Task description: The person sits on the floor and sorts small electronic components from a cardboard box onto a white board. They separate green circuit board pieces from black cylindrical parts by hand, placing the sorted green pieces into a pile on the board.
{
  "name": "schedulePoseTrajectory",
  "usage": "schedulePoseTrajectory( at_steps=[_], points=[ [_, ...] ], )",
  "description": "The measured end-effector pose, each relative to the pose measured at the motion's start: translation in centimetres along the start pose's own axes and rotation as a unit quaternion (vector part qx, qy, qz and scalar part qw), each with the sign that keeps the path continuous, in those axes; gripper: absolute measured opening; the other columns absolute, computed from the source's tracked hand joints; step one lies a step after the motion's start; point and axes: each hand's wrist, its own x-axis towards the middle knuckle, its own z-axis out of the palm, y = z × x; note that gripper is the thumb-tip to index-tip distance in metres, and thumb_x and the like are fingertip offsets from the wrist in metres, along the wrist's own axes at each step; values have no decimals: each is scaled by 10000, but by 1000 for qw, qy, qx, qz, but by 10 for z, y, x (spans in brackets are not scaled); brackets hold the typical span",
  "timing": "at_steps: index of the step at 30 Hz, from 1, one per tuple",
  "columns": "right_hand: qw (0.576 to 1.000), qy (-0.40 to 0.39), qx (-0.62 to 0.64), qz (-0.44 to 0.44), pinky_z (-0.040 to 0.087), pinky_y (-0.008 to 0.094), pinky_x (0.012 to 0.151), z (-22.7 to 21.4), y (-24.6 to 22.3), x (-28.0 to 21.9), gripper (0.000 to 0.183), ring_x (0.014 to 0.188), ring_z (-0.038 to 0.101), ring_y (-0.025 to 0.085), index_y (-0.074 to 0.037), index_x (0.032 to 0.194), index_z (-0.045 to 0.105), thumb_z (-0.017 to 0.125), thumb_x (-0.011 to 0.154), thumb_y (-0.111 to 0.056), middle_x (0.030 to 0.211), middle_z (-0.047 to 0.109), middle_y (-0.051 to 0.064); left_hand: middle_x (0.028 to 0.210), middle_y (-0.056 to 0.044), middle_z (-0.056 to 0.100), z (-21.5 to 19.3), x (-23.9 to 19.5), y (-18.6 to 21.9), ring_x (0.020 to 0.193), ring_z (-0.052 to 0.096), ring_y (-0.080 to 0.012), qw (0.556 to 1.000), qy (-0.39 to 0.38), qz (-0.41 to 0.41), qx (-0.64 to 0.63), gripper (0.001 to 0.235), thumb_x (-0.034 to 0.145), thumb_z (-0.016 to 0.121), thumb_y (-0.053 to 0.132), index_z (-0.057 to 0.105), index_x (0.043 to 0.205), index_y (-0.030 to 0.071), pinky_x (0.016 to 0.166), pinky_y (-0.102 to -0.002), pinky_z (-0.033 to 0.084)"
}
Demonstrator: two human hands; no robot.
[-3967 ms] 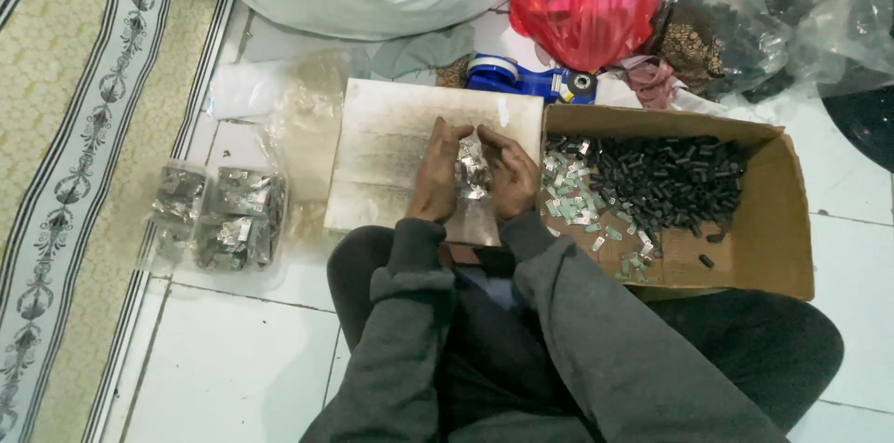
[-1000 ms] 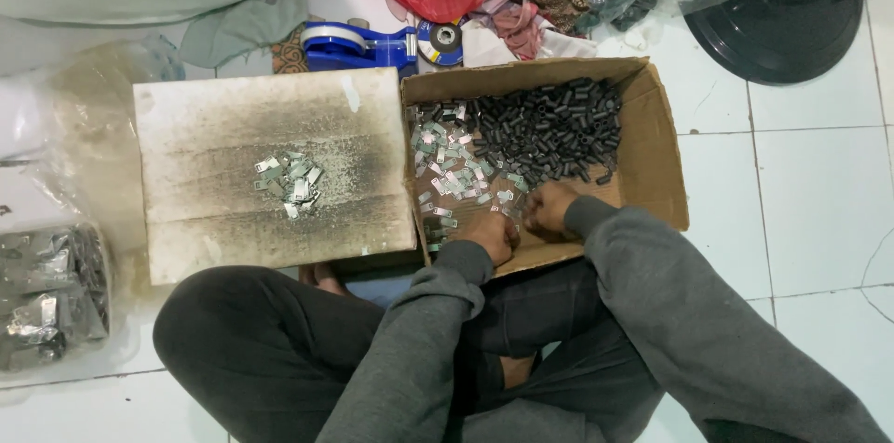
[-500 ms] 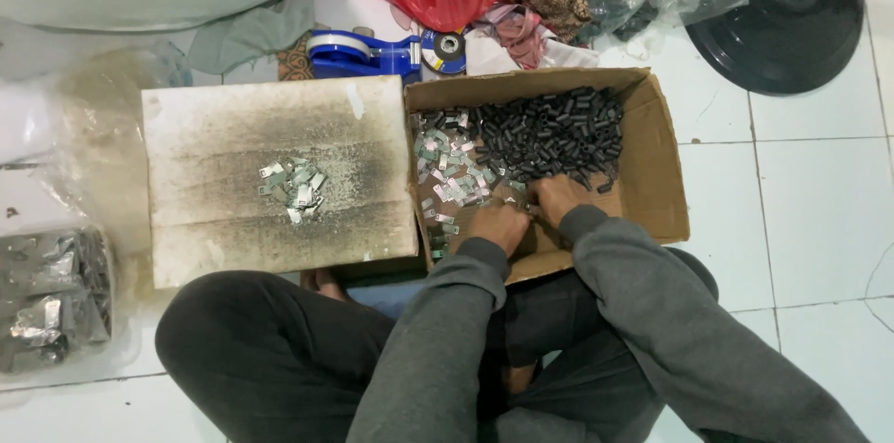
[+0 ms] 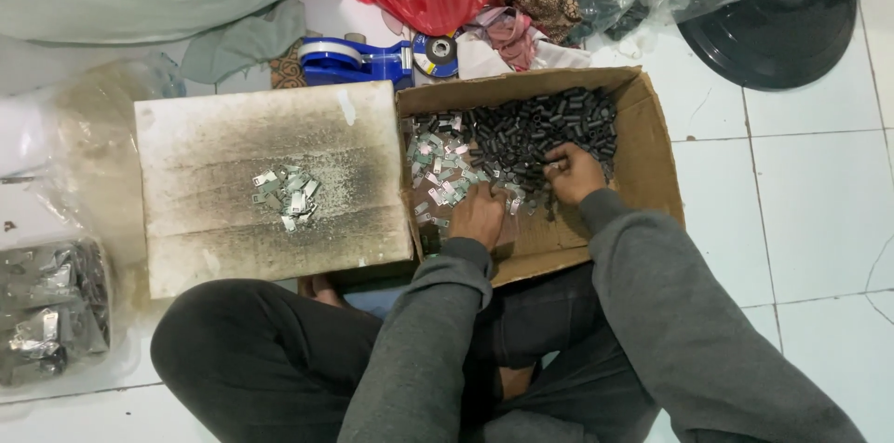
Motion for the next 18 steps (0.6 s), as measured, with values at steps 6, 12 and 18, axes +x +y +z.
schedulePoseTrajectory(
  at_steps=[6, 12, 18],
  points=[
    [988, -34, -130, -73, 577, 657, 848, 16, -6, -10, 235, 1014, 698, 481, -31, 1087, 732, 622, 934, -171, 974, 725, 225, 992, -174, 552, 10, 0, -3, 998, 629, -365, 998, -6, -37, -53, 149, 900, 688, 80, 719, 1044, 61, 654, -430, 635],
    [926, -48, -368, -68, 610, 433, 933, 39, 2, -1, 254, 1079, 726, 280, -168, 1060, 770, 789, 881, -347, 1108, 738, 83, 1026, -194, 539, 20, 0, -12, 1010, 637, -397, 990, 11, -125, -71, 143, 941, 638, 51, 692, 1061, -5, 675, -460, 638],
    [976, 0, -210, -63, 610, 508, 799, 26, 0, -1, 167, 931, 737, 359, -97, 1000, 756, 658, 944, -220, 900, 730, 143, 956, -126, 570, 33, 6, -33, 950, 668, -336, 968, 43, -244, -41, 171, 948, 689, 181, 624, 1036, 49, 715, -467, 627]
  ],
)
